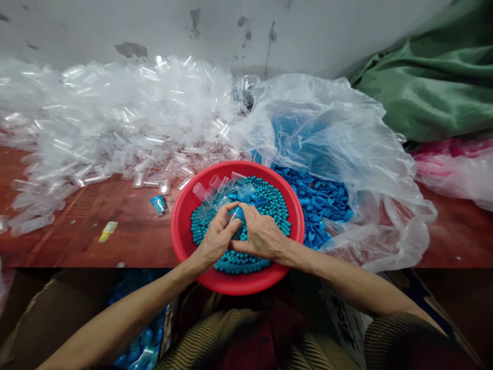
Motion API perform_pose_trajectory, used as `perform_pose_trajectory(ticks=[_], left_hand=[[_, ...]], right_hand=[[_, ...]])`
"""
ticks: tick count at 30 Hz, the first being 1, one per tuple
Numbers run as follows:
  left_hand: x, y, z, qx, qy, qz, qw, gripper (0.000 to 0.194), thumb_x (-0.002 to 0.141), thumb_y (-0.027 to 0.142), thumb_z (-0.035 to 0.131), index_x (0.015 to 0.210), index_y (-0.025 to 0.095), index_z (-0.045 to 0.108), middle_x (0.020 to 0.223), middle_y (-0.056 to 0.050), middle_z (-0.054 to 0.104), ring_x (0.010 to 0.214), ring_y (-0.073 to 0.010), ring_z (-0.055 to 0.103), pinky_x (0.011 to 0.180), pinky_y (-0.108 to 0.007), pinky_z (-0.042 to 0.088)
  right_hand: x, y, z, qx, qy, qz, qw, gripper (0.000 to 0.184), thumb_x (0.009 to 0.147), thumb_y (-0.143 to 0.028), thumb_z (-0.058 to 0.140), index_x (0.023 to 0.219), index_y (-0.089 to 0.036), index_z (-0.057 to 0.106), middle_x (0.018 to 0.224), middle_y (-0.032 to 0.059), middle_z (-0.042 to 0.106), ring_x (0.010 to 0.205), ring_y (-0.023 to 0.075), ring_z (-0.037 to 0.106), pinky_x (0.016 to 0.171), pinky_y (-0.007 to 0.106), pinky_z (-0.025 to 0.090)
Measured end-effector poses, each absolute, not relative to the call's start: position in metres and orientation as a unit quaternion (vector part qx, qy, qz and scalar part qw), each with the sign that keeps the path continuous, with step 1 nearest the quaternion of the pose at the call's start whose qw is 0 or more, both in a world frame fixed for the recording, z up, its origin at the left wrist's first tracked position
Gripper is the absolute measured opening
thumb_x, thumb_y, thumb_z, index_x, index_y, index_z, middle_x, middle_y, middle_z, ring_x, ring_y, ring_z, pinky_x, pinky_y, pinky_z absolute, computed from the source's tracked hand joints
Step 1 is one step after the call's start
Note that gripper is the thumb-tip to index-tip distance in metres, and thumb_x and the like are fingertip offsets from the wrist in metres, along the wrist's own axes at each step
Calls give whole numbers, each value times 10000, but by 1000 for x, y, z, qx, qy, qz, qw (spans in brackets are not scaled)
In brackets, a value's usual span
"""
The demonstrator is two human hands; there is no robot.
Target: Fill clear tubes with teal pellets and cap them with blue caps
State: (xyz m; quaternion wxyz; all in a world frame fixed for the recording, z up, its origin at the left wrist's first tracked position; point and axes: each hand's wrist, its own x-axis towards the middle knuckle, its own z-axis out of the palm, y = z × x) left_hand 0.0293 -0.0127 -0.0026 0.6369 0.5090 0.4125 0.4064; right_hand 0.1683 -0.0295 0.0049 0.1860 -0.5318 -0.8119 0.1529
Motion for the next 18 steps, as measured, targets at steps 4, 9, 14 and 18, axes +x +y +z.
perform_pose_trajectory(ticks=[4, 9, 14, 18], left_hand=[[35, -19, 9, 470, 459, 411, 632, 328, 774, 317, 608, 1062, 174, 542, 718, 26, 526, 687, -108, 493, 648, -216, 406], [42, -20, 10, 437, 508, 414, 616, 249, 749, 299, 624, 955, 176, 555, 658, 42, 472, 695, -107, 493, 631, -202, 394], [36, -10, 1, 441, 472, 405, 647, 317, 750, 330, 630, 1005, 173, 527, 715, 34, 549, 702, -102, 532, 664, -209, 420], [8, 3, 13, 457, 449, 407, 651, 394, 720, 341, 660, 1043, 200, 483, 754, 39, 584, 569, -82, 547, 554, -205, 443]], right_hand=[[167, -29, 6, -512, -820, 146, 210, 639, 723, -426, 591, 1211, -69, 384, 1062, 184, 555, 916, 292, 605, 683, 409, 539], [161, -28, 2, -522, -811, 167, 205, 609, 692, -395, 632, 1167, -79, 418, 1029, 163, 536, 870, 282, 597, 684, 429, 530], [167, -22, 7, -506, -795, 273, 194, 773, 749, -415, 633, 1370, -128, 272, 1182, 175, 489, 950, 275, 582, 756, 444, 513], [181, -10, 14, -491, -753, 371, 233, 911, 782, -448, 619, 1468, -180, 84, 1320, 193, 418, 812, 188, 595, 754, 396, 512]])
